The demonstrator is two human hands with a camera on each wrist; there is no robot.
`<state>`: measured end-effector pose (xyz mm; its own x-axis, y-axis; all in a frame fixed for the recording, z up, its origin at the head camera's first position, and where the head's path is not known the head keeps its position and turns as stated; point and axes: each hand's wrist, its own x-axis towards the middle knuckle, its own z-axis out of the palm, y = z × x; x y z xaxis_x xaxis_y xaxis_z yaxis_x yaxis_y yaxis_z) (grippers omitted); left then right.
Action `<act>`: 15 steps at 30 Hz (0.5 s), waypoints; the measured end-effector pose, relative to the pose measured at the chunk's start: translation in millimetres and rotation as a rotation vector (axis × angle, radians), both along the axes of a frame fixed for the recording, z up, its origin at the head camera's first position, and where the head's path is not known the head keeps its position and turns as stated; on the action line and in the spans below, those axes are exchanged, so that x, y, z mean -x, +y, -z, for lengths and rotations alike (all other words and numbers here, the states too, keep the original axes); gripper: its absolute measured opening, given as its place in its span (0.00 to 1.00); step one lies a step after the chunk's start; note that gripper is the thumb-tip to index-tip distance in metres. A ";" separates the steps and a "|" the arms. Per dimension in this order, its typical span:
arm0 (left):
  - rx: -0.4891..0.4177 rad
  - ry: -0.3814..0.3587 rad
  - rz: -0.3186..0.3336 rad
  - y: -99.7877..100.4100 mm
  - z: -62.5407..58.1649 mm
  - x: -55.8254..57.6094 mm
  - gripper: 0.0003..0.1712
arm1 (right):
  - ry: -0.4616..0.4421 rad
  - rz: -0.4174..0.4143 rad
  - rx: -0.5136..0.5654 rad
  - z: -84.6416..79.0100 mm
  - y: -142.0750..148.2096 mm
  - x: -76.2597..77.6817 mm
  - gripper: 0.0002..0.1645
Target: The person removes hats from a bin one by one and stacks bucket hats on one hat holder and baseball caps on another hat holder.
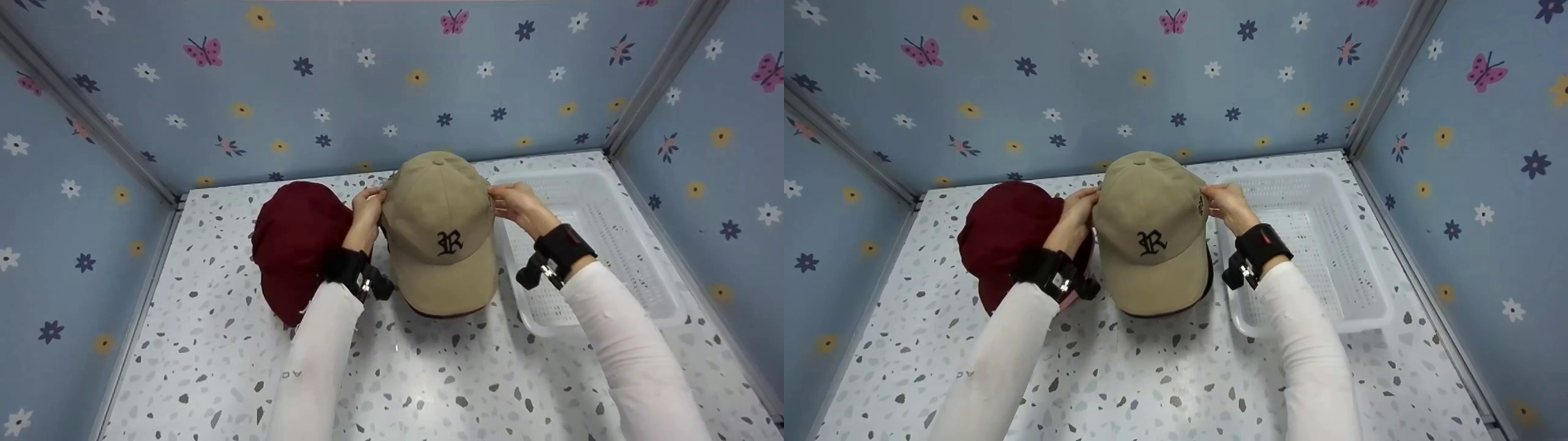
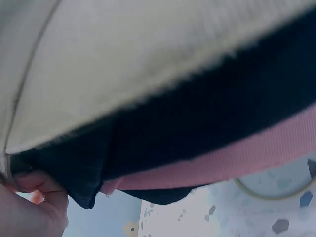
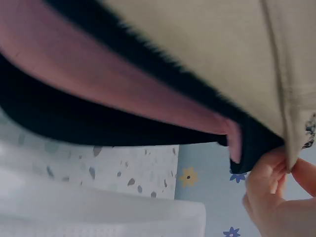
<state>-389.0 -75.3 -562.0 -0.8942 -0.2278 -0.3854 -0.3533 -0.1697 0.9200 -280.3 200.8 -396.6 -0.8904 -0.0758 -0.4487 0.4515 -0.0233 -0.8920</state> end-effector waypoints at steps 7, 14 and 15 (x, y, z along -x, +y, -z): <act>0.315 0.165 0.021 -8.9 110.4 69.0 0.04 | 0.201 -0.131 -0.306 5.0 -3.9 -3.3 0.18; 0.428 0.140 0.109 -10.3 85.3 41.2 0.09 | 0.163 -0.122 -0.333 7.7 -9.4 -1.7 0.24; 0.463 0.147 0.114 -11.2 87.7 40.9 0.09 | 0.152 -0.116 -0.334 8.0 -9.8 -2.0 0.24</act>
<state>-429.9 -86.6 -649.7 -0.9606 -0.2431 -0.1348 -0.2068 0.3007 0.9310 -278.3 191.0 -404.6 -0.9428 -0.0516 -0.3294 0.2963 0.3233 -0.8987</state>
